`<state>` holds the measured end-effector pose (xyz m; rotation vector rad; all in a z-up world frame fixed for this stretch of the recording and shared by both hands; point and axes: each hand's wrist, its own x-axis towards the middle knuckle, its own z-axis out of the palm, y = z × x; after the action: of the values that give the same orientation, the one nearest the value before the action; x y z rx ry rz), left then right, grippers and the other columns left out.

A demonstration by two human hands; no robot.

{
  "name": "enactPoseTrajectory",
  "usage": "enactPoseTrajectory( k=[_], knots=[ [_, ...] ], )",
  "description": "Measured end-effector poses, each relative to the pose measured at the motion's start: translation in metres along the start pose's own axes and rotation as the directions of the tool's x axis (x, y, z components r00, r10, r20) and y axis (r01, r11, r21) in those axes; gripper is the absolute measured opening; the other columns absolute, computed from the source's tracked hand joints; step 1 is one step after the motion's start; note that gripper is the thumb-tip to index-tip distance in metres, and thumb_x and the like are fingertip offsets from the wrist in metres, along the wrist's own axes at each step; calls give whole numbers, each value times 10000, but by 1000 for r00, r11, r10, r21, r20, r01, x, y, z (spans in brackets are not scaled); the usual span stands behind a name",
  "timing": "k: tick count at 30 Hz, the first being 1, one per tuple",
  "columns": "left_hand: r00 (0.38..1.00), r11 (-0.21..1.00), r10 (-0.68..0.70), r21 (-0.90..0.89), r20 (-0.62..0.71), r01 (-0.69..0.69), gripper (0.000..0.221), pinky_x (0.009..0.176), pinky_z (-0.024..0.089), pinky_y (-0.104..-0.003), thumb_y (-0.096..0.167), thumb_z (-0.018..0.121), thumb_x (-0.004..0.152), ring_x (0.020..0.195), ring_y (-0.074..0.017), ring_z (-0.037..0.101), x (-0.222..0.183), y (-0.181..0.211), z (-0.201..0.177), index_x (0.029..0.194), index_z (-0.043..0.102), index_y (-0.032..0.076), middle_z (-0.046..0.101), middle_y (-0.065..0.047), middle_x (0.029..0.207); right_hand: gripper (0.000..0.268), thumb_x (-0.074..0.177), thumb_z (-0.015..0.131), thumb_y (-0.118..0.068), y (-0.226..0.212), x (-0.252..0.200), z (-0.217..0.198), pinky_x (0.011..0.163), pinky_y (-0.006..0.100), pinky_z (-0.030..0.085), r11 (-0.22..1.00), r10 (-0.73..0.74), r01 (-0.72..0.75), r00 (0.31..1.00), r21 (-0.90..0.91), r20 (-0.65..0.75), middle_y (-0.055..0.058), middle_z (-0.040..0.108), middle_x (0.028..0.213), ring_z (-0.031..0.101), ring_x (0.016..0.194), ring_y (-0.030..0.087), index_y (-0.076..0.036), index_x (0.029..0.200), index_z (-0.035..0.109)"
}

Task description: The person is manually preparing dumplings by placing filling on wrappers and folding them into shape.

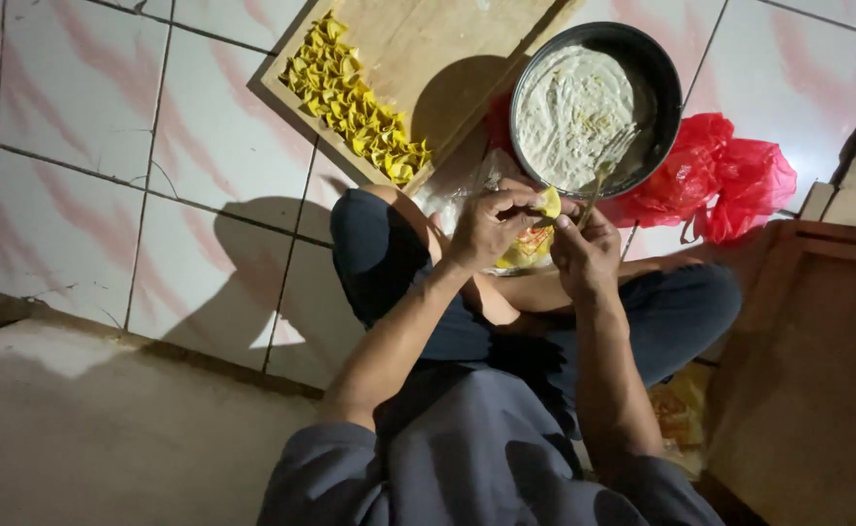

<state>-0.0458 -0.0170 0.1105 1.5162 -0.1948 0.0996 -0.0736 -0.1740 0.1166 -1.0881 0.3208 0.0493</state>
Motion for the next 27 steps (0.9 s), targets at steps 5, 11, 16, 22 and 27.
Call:
enactPoseTrajectory(
  k=[5, 11, 16, 22, 27],
  knots=[
    [996, 971, -49, 237, 73, 30, 205, 748, 573, -421, 74, 785, 823, 848, -329, 737, 4, 5, -4, 1003, 789, 172, 765, -94, 872, 148, 963, 697, 1, 24, 8, -35, 318, 198, 341, 999, 7, -6, 1000, -36, 25, 114, 555, 638, 379, 335, 71, 89, 1079, 671],
    [996, 947, 28, 318, 88, -55, 173, 731, 579, -363, 41, 768, 815, 807, -268, 737, 9, -16, -21, 931, 768, 170, 760, -39, 882, 222, 986, 642, -1, 17, 20, -83, 355, 178, 323, 987, 78, -56, 985, -148, 151, 235, 690, 882, 441, 375, 33, 66, 1197, 629],
    [999, 898, 37, 438, 32, -47, 147, 740, 582, -382, 58, 743, 846, 789, -297, 730, 49, -42, -72, 903, 779, 189, 751, -66, 869, 336, 928, 651, 39, 34, 33, -130, 345, 199, 341, 987, 114, -78, 955, -141, 273, 280, 673, 874, 439, 377, 65, 112, 1255, 622],
    [983, 739, -137, 648, -124, 184, 146, 518, 437, -250, 39, 666, 917, 651, -136, 539, 134, -83, -177, 1016, 766, 80, 755, -143, 1070, 467, 937, 674, -156, 38, 35, -126, 505, 179, 262, 913, 353, -245, 875, -326, 332, 80, 693, 945, 352, 548, 40, -3, 1374, 624],
    [963, 675, -74, 698, -259, 239, 307, 540, 321, -312, -100, 516, 893, 673, -149, 489, 152, -156, -231, 661, 472, 96, 542, -34, 674, 299, 990, 645, -296, 34, 37, -95, 510, 206, 208, 776, 444, -189, 841, -602, 308, -40, 504, 578, 305, 513, 31, -37, 909, 771]
  ],
)
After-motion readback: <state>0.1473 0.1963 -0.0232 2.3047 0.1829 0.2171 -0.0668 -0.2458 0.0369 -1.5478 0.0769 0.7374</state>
